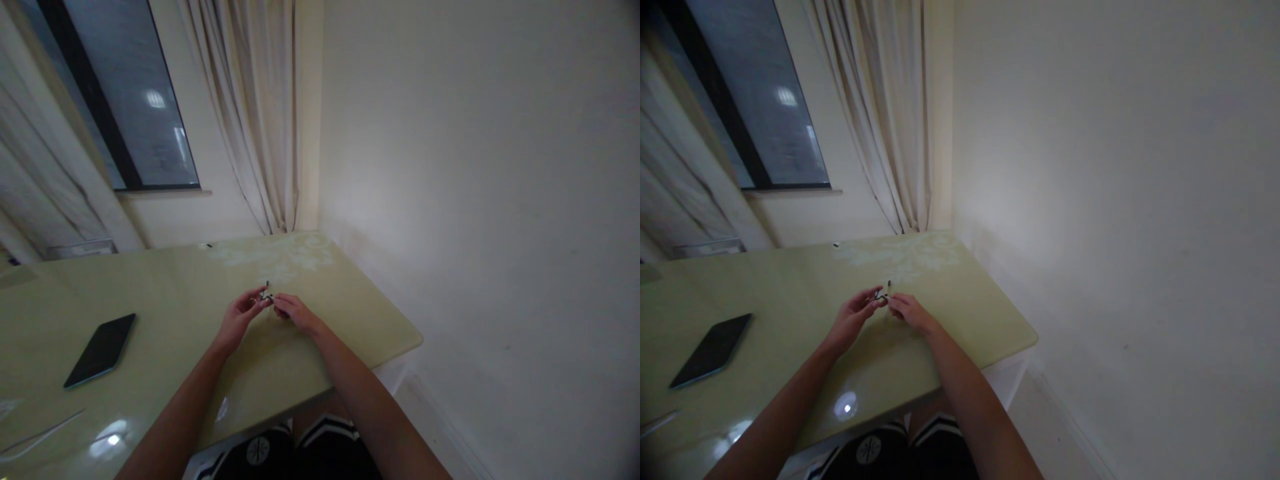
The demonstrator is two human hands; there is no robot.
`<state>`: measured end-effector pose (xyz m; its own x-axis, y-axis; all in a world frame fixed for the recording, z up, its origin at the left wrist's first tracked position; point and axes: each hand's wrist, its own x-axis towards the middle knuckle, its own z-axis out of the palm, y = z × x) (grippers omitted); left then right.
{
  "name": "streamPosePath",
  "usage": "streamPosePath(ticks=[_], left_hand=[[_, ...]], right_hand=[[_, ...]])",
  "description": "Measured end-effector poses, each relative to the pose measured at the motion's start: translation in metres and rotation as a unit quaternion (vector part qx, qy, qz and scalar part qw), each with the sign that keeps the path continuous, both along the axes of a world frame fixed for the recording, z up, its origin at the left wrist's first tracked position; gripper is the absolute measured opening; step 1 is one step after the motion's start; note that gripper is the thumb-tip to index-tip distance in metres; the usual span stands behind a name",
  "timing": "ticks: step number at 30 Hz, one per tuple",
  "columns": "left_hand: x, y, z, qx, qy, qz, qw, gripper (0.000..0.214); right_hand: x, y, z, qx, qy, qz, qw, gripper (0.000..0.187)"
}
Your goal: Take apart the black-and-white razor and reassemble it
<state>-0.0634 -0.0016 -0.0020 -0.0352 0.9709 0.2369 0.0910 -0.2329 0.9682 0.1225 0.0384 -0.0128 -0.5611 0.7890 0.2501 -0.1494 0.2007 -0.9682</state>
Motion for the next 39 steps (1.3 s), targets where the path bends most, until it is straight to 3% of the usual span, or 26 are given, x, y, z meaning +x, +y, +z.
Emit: streamPosePath(ticks=[4, 10, 20, 22, 26, 30, 32, 35, 39], left_hand=[[-0.004, 0.001, -0.005, -0.016, -0.026, -0.074, 0.997, 0.069], [-0.008, -0.001, -0.005, -0.033, -0.047, -0.098, 0.994, 0.063], [0.0, -0.006, 0.002, -0.028, -0.108, -0.091, 0.99, 0.06], [-0.001, -0.005, 0.003, -0.01, -0.079, -0.067, 0.995, 0.062], [0.006, 0.009, 0.0, 0.045, 0.106, 0.001, 0.993, 0.056], [0.042, 0.04, -0.002, 0.078, 0.265, -0.026, 0.961, 0.048], [0.068, 0.059, -0.002, 0.048, 0.319, -0.032, 0.946, 0.048], [0.105, 0.087, -0.005, 0.019, 0.327, -0.036, 0.944, 0.048], [0.137, 0.111, -0.013, -0.017, 0.32, -0.065, 0.945, 0.05]], right_hand=[[0.002, -0.005, 0.006, -0.014, -0.001, 0.035, 0.999, 0.049], [0.004, -0.007, 0.008, -0.067, 0.005, 0.06, 0.996, 0.046], [0.0, -0.004, 0.007, -0.083, 0.02, -0.017, 0.996, 0.046], [0.004, 0.003, 0.009, -0.096, 0.046, -0.059, 0.993, 0.049], [0.03, 0.027, 0.016, -0.091, 0.085, -0.215, 0.969, 0.054], [0.065, 0.042, 0.012, -0.006, 0.085, -0.376, 0.923, 0.052], [0.075, 0.044, 0.005, -0.013, 0.105, -0.448, 0.888, 0.052], [0.08, 0.046, -0.004, -0.066, 0.136, -0.51, 0.847, 0.053], [0.078, 0.051, -0.011, -0.087, 0.169, -0.539, 0.821, 0.053]])
